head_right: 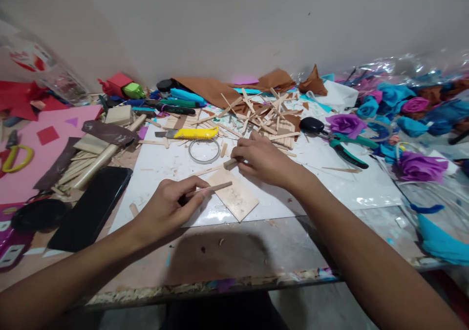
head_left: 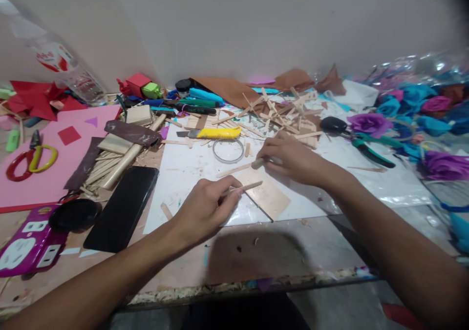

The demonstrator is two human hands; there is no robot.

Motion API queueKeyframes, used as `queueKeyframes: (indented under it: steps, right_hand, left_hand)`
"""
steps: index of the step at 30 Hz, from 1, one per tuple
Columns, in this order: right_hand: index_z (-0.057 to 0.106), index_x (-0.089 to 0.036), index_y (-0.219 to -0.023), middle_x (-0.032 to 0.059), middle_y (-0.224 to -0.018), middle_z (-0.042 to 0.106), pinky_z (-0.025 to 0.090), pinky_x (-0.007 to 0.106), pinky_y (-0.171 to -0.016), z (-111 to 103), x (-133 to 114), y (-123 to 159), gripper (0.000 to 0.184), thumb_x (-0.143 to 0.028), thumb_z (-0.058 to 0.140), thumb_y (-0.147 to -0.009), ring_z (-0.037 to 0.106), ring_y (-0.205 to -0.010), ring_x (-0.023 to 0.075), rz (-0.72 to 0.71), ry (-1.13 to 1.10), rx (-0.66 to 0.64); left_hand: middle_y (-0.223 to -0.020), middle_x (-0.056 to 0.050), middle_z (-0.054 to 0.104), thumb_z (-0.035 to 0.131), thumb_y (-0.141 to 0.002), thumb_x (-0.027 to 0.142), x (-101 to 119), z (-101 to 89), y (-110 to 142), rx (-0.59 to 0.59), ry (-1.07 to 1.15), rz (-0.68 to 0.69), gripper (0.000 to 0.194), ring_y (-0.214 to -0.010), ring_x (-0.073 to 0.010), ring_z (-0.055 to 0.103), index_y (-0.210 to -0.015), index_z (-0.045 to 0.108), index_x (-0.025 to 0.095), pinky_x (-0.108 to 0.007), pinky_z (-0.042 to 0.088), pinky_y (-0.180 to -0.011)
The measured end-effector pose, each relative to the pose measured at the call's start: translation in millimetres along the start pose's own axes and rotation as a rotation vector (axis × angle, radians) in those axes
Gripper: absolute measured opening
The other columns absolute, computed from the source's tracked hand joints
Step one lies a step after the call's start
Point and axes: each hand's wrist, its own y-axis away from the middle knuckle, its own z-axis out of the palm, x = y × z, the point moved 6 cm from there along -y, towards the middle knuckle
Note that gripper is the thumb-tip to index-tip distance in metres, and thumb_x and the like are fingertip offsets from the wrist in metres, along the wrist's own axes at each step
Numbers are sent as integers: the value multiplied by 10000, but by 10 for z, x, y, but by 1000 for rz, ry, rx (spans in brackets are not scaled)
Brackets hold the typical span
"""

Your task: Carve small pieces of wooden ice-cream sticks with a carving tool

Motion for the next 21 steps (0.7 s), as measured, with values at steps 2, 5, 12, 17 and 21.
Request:
queueKeyframes:
  steps: [2,5,12,17,21]
  right_hand:
    - [711,-160,-990,127,-974,708,362,410,-841,-56,-20,-14,171,-213,551,-1021,526,-903,276,-4,10,69]
    - [658,-165,-1005,116,-949,696,373,396,-846,-213,-113,1,155,-215,514,-1036,542,-900,265,3,-40,245]
    - [561,-188,-866,-2,-704,570,293,292,-632,-150,-333,27,93,-196,542,-957,499,-647,157,54,-242,-41]
    - [535,-193,-868,-20,-712,544,256,275,-616,-62,-295,28,199,-344,636,-952,465,-640,134,89,-295,-171]
    - [530,-189,-887,-13,-737,534,257,275,-633,-27,-289,30,134,-278,578,-974,462,-665,133,89,-308,-209]
  left_hand:
    - [-749,11,675,548,-1070,272,51,8,-4,9,-102,74,197,-677,-126,606,-1075,727,189,-264,461,-661]
    - [-1046,-82,751,481,-1096,245,85,24,-6,-3,-178,153,300,-952,-199,701,-1295,696,180,-345,542,-845]
    - [-1063,-70,770,486,-1104,289,34,-13,-14,-14,-204,50,370,-902,-188,723,-1457,555,202,-300,535,-774]
    - [-1234,-90,749,468,-1100,264,42,25,-8,-69,-271,69,366,-977,-203,724,-1459,530,225,-322,535,-826]
    - [-1172,-80,732,501,-1091,242,50,4,-2,-46,-287,98,319,-977,-193,701,-1405,550,206,-314,539,-833]
